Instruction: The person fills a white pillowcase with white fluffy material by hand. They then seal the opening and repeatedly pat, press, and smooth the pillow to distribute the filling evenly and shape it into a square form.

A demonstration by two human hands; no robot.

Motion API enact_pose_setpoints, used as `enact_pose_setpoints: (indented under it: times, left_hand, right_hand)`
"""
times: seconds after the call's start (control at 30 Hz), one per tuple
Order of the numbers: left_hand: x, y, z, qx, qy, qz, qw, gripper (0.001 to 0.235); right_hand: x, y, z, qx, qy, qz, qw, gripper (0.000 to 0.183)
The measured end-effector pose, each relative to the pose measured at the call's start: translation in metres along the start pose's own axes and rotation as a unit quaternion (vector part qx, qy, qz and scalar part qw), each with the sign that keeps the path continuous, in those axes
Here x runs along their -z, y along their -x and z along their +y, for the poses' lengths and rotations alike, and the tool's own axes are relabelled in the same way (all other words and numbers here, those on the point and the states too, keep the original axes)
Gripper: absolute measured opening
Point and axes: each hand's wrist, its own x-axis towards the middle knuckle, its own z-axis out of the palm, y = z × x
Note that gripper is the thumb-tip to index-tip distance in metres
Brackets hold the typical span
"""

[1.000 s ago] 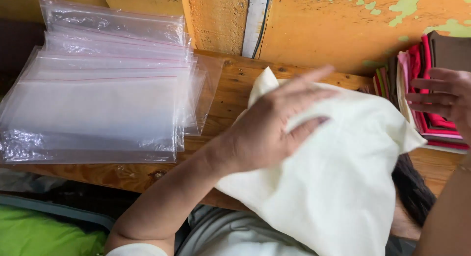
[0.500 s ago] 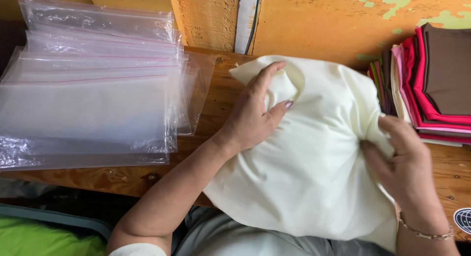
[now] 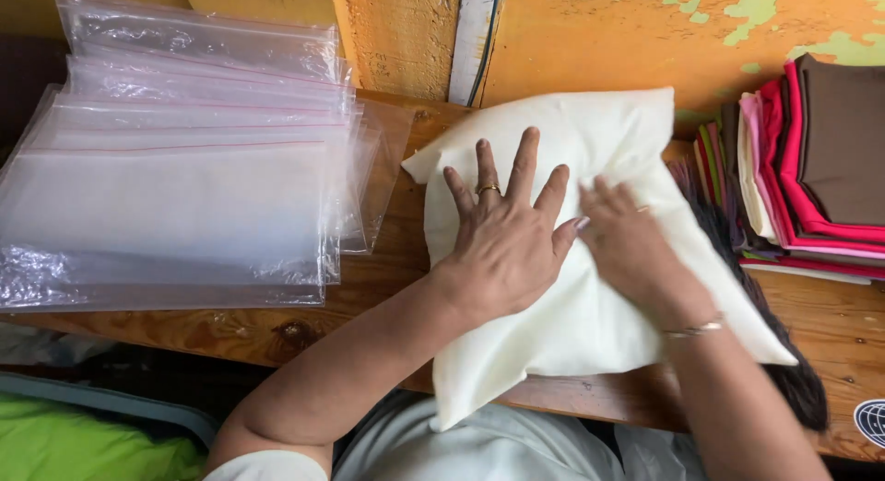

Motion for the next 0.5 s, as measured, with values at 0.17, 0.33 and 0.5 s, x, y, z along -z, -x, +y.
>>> enact_pose_setpoints:
  times: [0.17,0.33,0.5]
  left_hand:
    - [-0.058,-0.034,-0.051,0.088,0.026,-0.206,0.974,0.062]
    - [-0.062,-0.013,-0.037,0.012,0.000,-0.225,0.974,0.055]
    - [-0.056,0.009,-0.019,-0.074,-0.009,-0.213,0.974,0.056]
  right_hand:
    - [-0.008,0.026,-0.061,-0.094,0.050,-0.190,0.976,0.059]
    - [-0.003,0.023,-0.011,-0.193,0.051,-0.191,0.961,0.063]
    - [-0.048,0.012,0.020,-0.253,-0.003,-0.149,0.956,0.058]
